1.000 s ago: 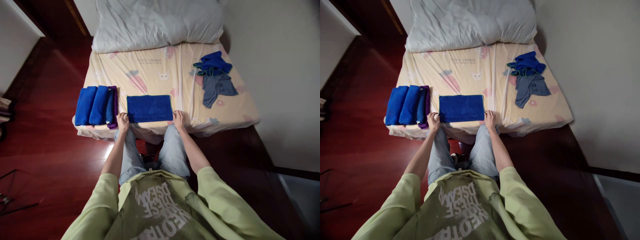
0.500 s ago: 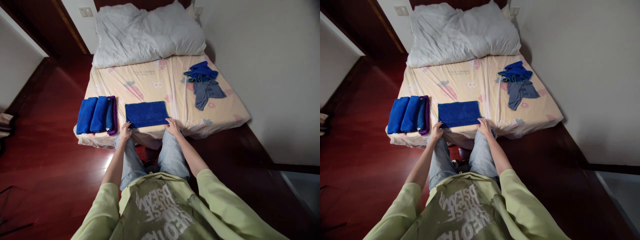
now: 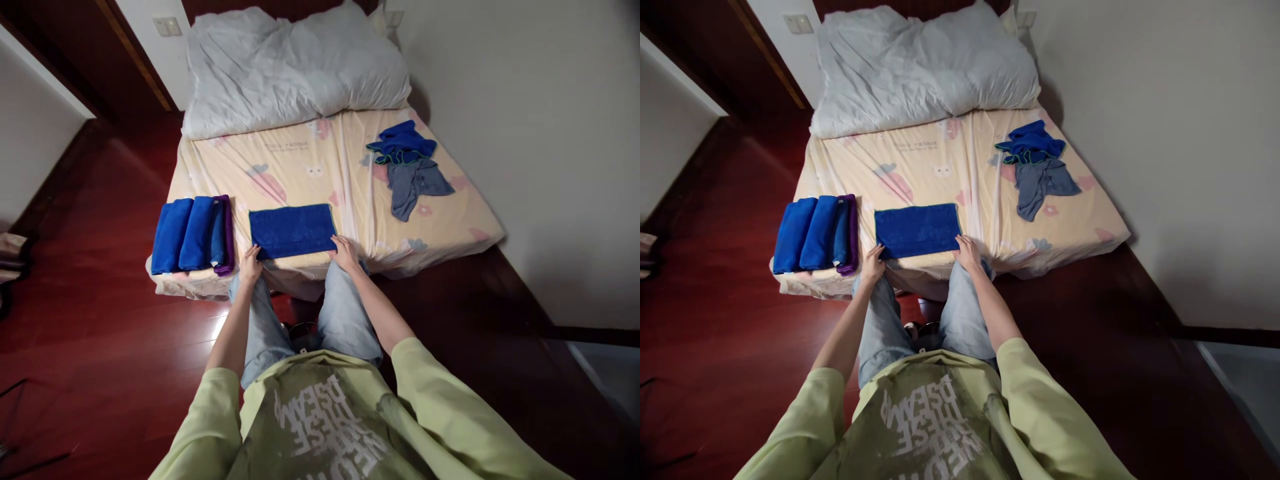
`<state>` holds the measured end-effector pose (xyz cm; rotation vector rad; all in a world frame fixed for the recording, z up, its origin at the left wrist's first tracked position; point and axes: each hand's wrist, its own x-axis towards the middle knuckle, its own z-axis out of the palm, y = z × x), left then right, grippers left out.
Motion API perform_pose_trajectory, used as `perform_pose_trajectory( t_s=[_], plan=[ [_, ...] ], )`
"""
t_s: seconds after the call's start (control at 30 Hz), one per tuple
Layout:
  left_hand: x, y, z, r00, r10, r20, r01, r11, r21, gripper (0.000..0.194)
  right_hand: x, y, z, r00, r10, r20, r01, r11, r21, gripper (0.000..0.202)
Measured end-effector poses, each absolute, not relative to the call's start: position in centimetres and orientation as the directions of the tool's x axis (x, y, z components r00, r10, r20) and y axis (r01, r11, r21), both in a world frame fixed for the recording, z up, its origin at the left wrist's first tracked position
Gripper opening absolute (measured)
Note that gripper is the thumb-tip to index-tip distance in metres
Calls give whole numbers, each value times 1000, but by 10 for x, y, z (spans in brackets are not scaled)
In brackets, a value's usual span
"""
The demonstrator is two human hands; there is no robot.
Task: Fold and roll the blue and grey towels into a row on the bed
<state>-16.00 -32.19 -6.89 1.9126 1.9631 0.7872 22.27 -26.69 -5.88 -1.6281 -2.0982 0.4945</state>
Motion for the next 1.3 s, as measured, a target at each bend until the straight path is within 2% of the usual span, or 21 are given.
perform_pose_trajectory(
  t_s=[0.3,0.47,0.83,1.03,1.3],
  plan=[
    [-162,-320,-66,-104,976,193,819,-26,573,66,220,-255,-62,-193,975,113,758,221,-614,47],
    [-160,-330,-61,-117,970,211,817,-27,576,60,220,-262,-61,-174,975,137,728,222,-649,48],
    [-160,-351,-51,-124,979,162,819,9,574,63,222,-290,-46,-187,980,71,792,193,-579,51],
    [-164,-341,-53,-164,973,164,797,33,603,52,220,-284,-46,-198,979,54,835,197,-513,49],
    [-169,-330,-48,-313,927,205,713,86,696,32,223,-271,-49,-180,971,154,772,237,-590,45]
  ],
)
